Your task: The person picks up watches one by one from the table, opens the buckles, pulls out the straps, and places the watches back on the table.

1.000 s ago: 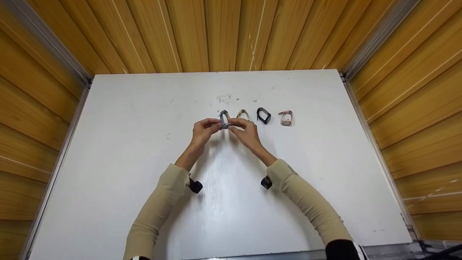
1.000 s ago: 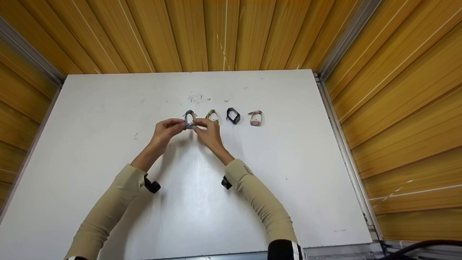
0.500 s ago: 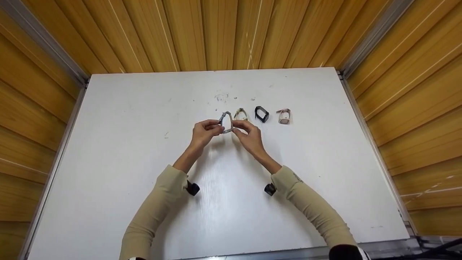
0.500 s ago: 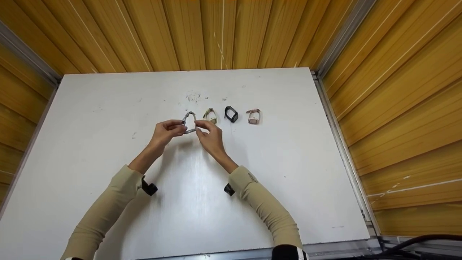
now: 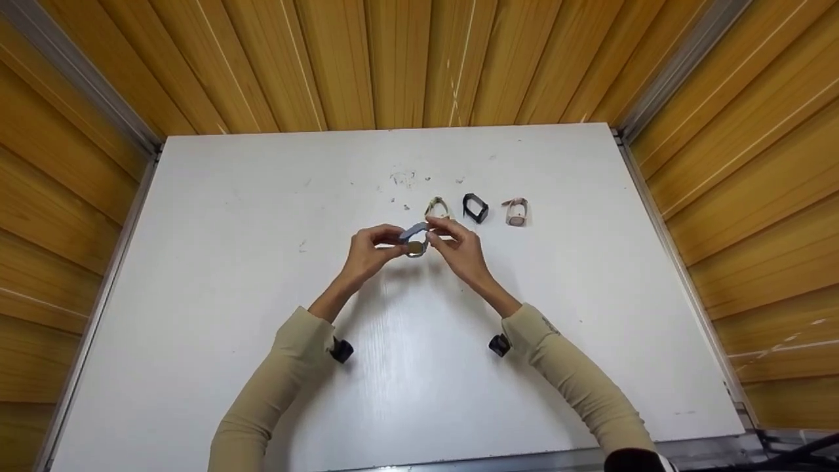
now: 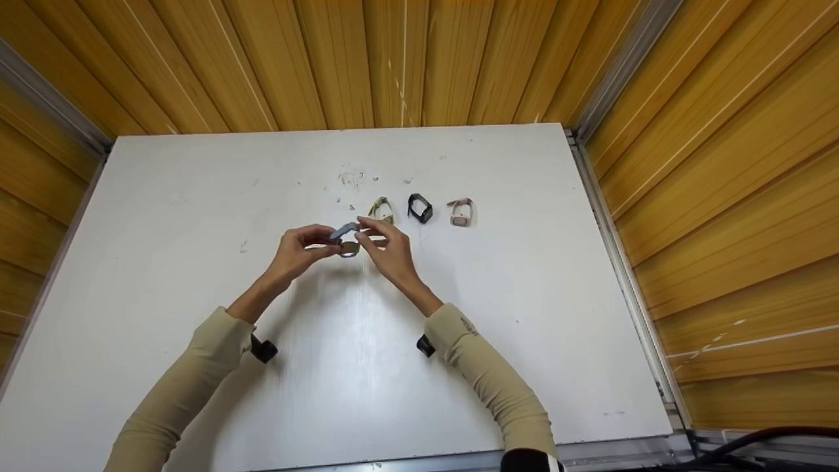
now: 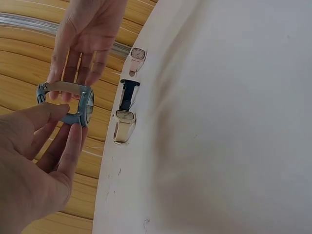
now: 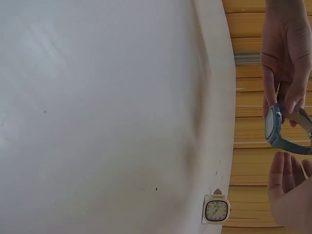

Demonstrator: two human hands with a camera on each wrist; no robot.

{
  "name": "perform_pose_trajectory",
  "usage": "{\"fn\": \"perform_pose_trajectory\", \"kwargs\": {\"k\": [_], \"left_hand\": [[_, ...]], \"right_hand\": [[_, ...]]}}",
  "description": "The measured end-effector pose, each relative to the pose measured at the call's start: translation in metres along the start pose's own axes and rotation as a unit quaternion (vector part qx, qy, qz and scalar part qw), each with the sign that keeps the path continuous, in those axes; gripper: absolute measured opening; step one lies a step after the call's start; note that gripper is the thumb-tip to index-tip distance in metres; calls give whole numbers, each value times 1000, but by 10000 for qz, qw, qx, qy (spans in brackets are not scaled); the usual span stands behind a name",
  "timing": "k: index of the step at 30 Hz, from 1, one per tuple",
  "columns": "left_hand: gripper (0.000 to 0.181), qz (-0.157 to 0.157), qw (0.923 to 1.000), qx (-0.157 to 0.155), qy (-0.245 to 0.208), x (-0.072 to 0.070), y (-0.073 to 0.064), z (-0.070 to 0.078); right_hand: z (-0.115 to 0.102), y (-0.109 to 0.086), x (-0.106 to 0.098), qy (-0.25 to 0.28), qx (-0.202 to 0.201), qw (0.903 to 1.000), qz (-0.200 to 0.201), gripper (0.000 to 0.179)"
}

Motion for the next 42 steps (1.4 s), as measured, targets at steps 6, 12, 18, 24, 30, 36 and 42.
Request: {"fn": "perform_pose_trajectory", "kwargs": {"k": [6, 12, 18, 24, 30, 36, 42], "left_hand": [[23, -20, 9984, 518, 232, 4, -7, 0], [29, 24, 9939, 908, 628, 4, -14, 3], [36, 39, 9865, 1332, 953, 5, -17, 11], [31, -53, 9747, 1808, 1313, 13, -18, 18], [27, -52, 9743, 1937, 1147, 20, -16, 20], [24, 6, 9744, 1955, 1115, 23, -18, 20], [21, 8, 9758, 1934, 1023, 21, -19, 18]], "right_hand": [[1, -7, 0, 98, -23, 9997, -226, 31], [-3, -11, 3, -110, 56, 9997, -198, 28], [-29, -18, 5, -252, -46, 9991, -330, 26], [-40, -22, 3, -346, -106, 9983, -460, 26], [-39, -24, 0, -362, -53, 9983, -463, 27], [-37, -27, 1, -345, -3, 9982, -482, 26], [-36, -27, 4, -363, 118, 9980, -503, 25]]}}
Point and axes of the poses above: each hand's wrist, its own y-axis towards the middle knuckle, its own x-axis out of the palm, z = x × y, the point moved 5 cm from there along y, towards the middle knuckle, and after that the axes turned 2 degrees about y, right-handed, at the moved point
